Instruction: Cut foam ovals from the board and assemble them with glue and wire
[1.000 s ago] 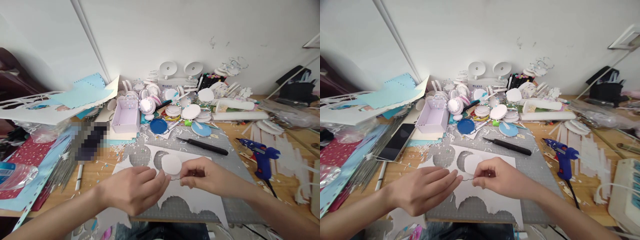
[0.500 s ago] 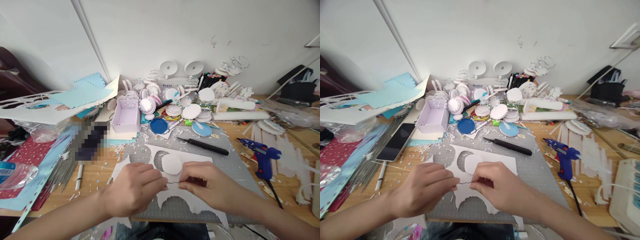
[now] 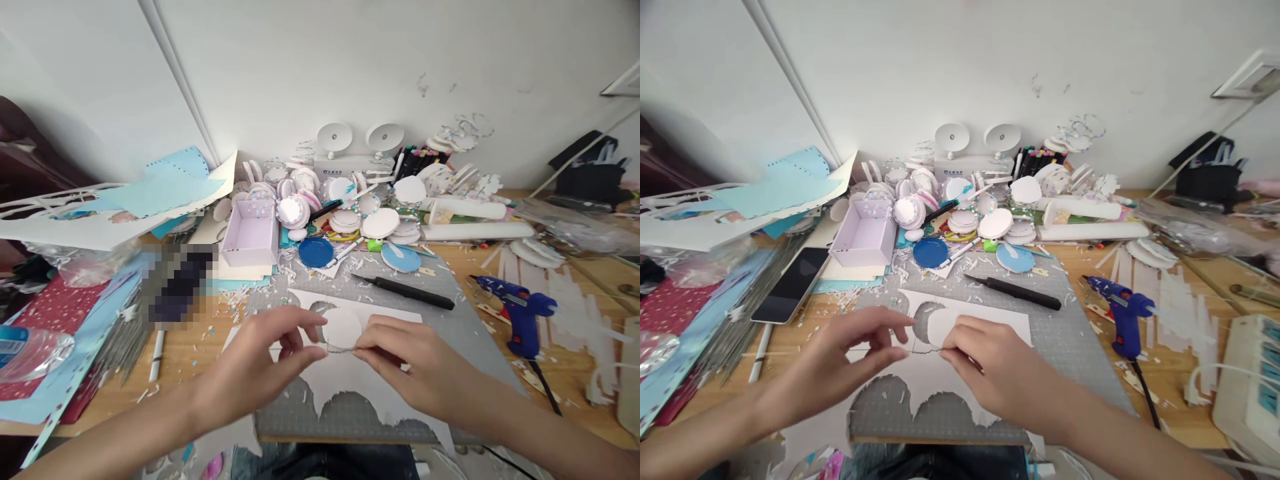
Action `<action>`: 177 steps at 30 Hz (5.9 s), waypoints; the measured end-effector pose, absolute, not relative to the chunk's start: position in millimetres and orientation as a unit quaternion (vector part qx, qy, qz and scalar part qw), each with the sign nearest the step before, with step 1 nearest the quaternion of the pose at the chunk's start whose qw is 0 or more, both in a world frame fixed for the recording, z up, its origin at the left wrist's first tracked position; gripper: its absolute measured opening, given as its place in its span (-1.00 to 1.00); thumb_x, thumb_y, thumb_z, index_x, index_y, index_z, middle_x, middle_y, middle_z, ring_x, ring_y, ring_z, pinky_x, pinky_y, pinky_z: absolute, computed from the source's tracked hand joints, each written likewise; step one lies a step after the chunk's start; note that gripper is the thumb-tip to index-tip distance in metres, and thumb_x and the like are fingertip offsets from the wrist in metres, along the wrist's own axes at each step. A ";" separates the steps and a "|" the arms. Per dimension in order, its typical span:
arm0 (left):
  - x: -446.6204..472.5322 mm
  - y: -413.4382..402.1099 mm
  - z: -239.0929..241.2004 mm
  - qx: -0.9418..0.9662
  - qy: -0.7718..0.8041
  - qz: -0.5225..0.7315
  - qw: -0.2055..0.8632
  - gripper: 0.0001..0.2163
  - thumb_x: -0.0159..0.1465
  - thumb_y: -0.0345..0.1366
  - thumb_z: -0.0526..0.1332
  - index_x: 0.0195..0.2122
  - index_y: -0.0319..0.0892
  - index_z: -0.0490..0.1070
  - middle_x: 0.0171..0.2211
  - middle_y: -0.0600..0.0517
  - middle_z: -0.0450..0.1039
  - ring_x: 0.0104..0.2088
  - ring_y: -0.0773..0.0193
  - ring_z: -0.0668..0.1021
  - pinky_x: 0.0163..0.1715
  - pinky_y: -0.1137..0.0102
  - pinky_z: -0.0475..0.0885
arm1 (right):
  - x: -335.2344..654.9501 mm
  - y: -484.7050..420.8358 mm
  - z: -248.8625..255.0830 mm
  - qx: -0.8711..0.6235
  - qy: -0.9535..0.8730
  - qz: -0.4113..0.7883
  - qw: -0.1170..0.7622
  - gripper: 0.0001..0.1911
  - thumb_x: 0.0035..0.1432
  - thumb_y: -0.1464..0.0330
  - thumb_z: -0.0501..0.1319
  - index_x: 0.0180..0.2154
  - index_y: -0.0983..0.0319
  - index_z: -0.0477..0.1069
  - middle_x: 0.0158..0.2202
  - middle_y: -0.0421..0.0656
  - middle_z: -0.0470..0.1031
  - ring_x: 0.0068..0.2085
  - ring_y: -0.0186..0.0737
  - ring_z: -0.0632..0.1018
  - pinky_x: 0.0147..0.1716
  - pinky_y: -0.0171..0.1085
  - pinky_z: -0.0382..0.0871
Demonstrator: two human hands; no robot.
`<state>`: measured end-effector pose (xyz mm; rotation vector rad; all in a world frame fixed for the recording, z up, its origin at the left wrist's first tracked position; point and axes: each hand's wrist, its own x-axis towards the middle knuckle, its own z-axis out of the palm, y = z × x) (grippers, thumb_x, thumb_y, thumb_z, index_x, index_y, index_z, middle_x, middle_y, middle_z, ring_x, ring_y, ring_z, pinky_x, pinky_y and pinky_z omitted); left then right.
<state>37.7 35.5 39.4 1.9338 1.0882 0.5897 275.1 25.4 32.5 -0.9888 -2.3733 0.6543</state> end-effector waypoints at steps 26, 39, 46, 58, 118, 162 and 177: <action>41.4 53.5 50.6 0.464 0.367 -0.004 0.806 -0.82 0.16 -0.22 0.28 -0.44 -0.26 0.48 -0.56 0.12 0.38 -0.63 0.53 0.29 -0.61 0.58 0.16 | 279.3 39.4 25.4 -0.131 -0.933 -0.127 0.311 -0.64 0.32 0.55 -0.14 -0.16 0.43 0.43 -0.39 -0.02 0.55 -0.42 -0.23 0.49 -0.44 -0.25 0.38; 34.8 35.4 38.9 0.857 0.358 0.197 0.314 -0.84 0.34 -0.34 0.13 -0.08 -0.19 0.37 -0.22 0.00 0.44 -0.33 0.36 0.49 -0.29 0.43 0.39 | 270.4 36.8 25.2 -0.387 -0.848 0.262 0.251 -0.85 0.23 0.54 0.12 -0.30 0.22 0.41 -0.42 -0.21 0.42 -0.39 -0.33 0.44 -0.44 -0.37 0.26; 34.2 30.9 36.9 0.913 0.297 0.229 0.163 -0.85 0.37 -0.43 0.04 -0.15 -0.23 0.39 -0.31 -0.03 0.47 -0.33 0.28 0.51 -0.36 0.43 0.37 | 266.9 32.2 23.9 -0.348 -0.876 0.219 0.251 -0.86 0.27 0.50 0.09 -0.32 0.25 0.39 -0.44 -0.18 0.41 -0.42 -0.31 0.43 -0.46 -0.36 0.27; 43.2 45.8 9.3 0.385 0.338 -0.052 0.857 -0.72 -0.03 -0.12 0.39 -0.51 -0.27 0.52 -0.59 0.04 0.46 -0.69 0.49 0.35 -0.73 0.57 0.11 | 274.5 21.9 26.5 -0.100 -0.962 -0.048 0.251 -0.59 0.30 0.54 -0.13 -0.26 0.38 0.50 -0.34 -0.04 0.56 -0.40 -0.24 0.49 -0.45 -0.27 0.37; 37.0 20.8 34.8 0.926 0.267 0.252 0.089 -0.84 0.31 -0.52 0.02 -0.22 -0.27 0.38 -0.42 -0.02 0.47 -0.46 0.29 0.47 -0.51 0.41 0.34 | 272.8 15.2 20.1 -0.316 -0.909 0.071 0.264 -0.76 0.31 0.53 -0.01 -0.23 0.32 0.43 -0.44 -0.13 0.42 -0.44 -0.27 0.41 -0.49 -0.31 0.26; 48.5 35.2 46.0 0.515 0.466 0.095 0.713 -0.73 0.23 -0.13 0.16 -0.42 -0.26 0.43 -0.64 0.16 0.23 -0.64 0.49 0.15 -0.66 0.54 0.02 | 279.7 22.4 31.7 -0.151 -0.942 -0.108 0.279 -0.57 0.30 0.57 -0.17 -0.30 0.37 0.47 -0.30 0.00 0.57 -0.33 -0.15 0.49 -0.39 -0.18 0.35; 37.0 32.8 46.5 0.956 0.150 0.238 -0.081 -0.75 0.35 -0.50 -0.07 -0.25 -0.38 0.39 -0.48 -0.06 0.50 -0.56 0.26 0.46 -0.59 0.36 0.33 | 286.1 45.4 42.2 -0.393 -0.730 0.541 0.144 -0.87 0.19 0.32 0.22 -0.35 0.26 0.45 -0.43 -0.22 0.48 -0.43 -0.37 0.44 -0.46 -0.41 0.33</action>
